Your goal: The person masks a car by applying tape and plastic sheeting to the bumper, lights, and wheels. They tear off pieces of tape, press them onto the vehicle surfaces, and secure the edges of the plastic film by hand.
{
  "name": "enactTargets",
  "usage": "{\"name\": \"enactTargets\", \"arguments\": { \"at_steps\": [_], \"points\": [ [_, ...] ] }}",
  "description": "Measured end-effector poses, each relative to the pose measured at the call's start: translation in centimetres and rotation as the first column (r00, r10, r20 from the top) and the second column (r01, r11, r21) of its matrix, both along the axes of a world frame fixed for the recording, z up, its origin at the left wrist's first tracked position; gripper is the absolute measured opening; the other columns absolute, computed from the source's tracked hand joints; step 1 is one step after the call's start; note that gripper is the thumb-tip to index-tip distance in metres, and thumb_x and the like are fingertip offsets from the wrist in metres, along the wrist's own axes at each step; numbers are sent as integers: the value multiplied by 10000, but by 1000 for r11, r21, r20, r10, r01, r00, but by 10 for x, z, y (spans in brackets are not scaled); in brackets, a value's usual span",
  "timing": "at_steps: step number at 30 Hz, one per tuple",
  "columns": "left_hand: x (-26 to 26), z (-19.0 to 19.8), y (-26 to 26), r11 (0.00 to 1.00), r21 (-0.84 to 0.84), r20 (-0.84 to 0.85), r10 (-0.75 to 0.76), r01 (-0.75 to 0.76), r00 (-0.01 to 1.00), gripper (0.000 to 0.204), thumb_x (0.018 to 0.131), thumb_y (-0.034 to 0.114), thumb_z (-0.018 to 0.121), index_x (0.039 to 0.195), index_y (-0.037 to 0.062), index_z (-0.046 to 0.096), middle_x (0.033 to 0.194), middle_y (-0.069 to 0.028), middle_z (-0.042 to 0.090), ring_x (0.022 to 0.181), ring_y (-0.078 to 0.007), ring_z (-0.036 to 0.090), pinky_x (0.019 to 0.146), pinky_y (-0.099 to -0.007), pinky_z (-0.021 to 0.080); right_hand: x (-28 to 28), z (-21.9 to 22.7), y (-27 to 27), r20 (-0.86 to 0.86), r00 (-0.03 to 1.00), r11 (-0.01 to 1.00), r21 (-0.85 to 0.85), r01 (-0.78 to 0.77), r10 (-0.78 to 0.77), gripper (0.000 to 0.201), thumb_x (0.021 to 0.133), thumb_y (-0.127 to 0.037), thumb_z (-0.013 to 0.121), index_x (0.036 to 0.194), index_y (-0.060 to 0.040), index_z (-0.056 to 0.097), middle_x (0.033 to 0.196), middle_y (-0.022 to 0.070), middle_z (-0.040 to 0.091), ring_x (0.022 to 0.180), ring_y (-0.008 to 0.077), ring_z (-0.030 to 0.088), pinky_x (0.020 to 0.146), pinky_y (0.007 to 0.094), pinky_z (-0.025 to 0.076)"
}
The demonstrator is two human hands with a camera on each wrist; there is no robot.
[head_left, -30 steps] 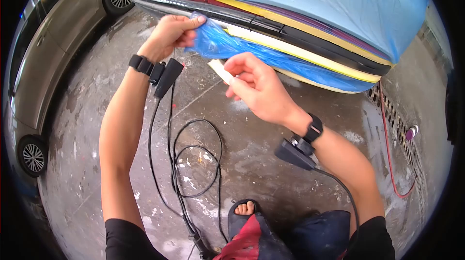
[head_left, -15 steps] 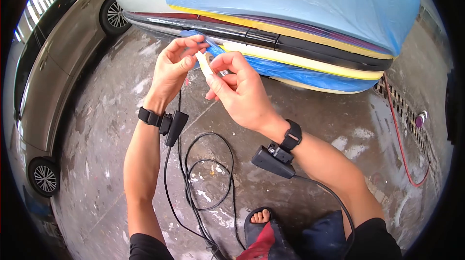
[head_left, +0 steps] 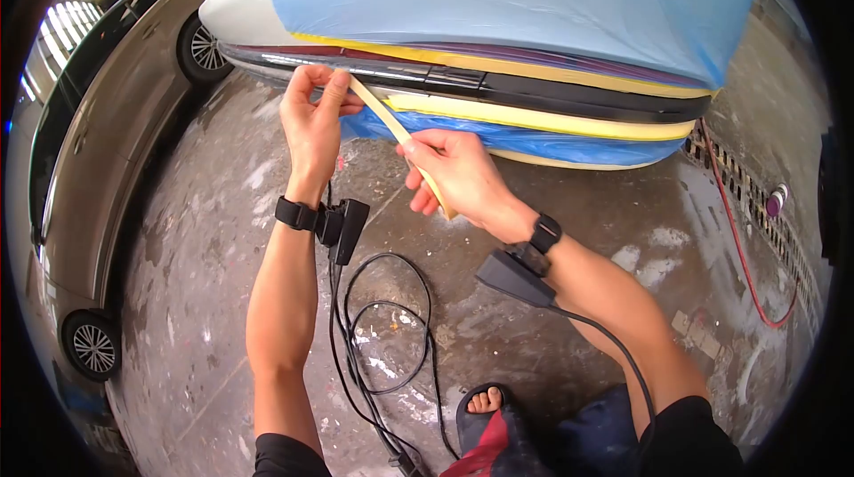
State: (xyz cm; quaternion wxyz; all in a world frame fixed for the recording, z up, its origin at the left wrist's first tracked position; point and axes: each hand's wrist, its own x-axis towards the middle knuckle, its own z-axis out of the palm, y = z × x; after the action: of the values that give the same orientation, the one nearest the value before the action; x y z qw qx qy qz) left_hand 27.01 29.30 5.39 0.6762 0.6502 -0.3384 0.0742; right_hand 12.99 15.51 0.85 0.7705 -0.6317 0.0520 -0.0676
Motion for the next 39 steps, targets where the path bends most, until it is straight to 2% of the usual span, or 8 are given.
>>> {"name": "enactTargets", "arguments": {
  "at_steps": [15, 20, 27, 29, 31, 33, 35, 39],
  "points": [
    [2, -23, -11, 998, 27, 204, 52, -59, 978, 422, 827, -105, 723, 1160, 46, 514, 991, 3, 473, 838, -63, 533, 783, -202, 479, 10, 7, 34, -17, 941, 893, 308, 327, -339, 284, 977, -209, 531, 947, 28, 685, 641, 86, 645, 481, 120, 582, 434, 269, 454],
    [4, -17, -9, 995, 75, 205, 56, -73, 977, 461, 788, -35, 811, 1135, 57, 521, 946, 17, 470, 769, -58, 496, 744, -195, 427, 29, -64, 49, -430, 893, 668, 625, 403, -136, 302, 995, -297, 518, 953, -35, 662, 741, 92, 672, 527, 186, 632, 430, 345, 500],
    [-71, -30, -16, 855, 75, 509, 409, -513, 757, 269, 844, 44, 781, 1045, 31, 603, 924, -26, 527, 799, -108, 520, 722, -251, 472, -102, -60, -6, -193, 979, 908, 420, 18, 70, 353, 1010, -194, 504, 1329, -46, 530, 888, 100, 634, 653, 163, 647, 563, 293, 526],
    [-124, -47, -20, 885, 377, 510, 46, -272, 859, 218, 823, 48, 789, 995, 43, 655, 953, -53, 622, 806, -154, 574, 756, -280, 475, -138, -54, -24, -104, 993, 942, 335, -14, 52, 416, 1022, -193, 501, 1420, -76, 476, 939, 80, 630, 699, 149, 659, 597, 283, 529],
    [-186, -42, -43, 762, 521, 714, -141, -385, 686, 232, 800, 59, 809, 993, 42, 681, 1028, -86, 686, 944, -191, 640, 847, -315, 503, -173, -49, -37, 127, 992, 1000, 1, 18, -18, 494, 1027, -178, 494, 1506, -102, 395, 954, 52, 615, 695, 124, 652, 602, 285, 516],
    [-209, -75, -44, 873, 480, 269, -244, 91, 932, 301, 776, 42, 828, 1035, 18, 676, 1113, -101, 688, 1062, -213, 649, 929, -343, 507, -197, -53, -47, 141, 988, 992, -107, 74, -58, 534, 995, -110, 510, 1516, -112, 394, 967, 65, 628, 677, 156, 654, 611, 312, 519],
    [-250, -81, -51, 922, 95, -519, -276, 375, 809, 297, 801, -65, 788, 1067, -31, 660, 1185, -110, 659, 1032, -162, 653, 922, -317, 529, -213, -70, -52, 442, 892, 770, -536, 346, -93, 573, 949, -109, 565, 1503, -127, 418, 947, 103, 652, 686, 258, 671, 607, 389, 536],
    [-259, -121, -50, 895, 55, -550, -343, 442, 761, 211, 846, -91, 731, 1033, -14, 671, 1223, -45, 592, 1035, -138, 626, 912, -287, 513, -237, -91, -56, 339, 940, 702, -660, 266, -38, 678, 875, -92, 613, 1516, -201, 421, 1040, 121, 653, 741, 330, 671, 627, 432, 549]
  ]
}}
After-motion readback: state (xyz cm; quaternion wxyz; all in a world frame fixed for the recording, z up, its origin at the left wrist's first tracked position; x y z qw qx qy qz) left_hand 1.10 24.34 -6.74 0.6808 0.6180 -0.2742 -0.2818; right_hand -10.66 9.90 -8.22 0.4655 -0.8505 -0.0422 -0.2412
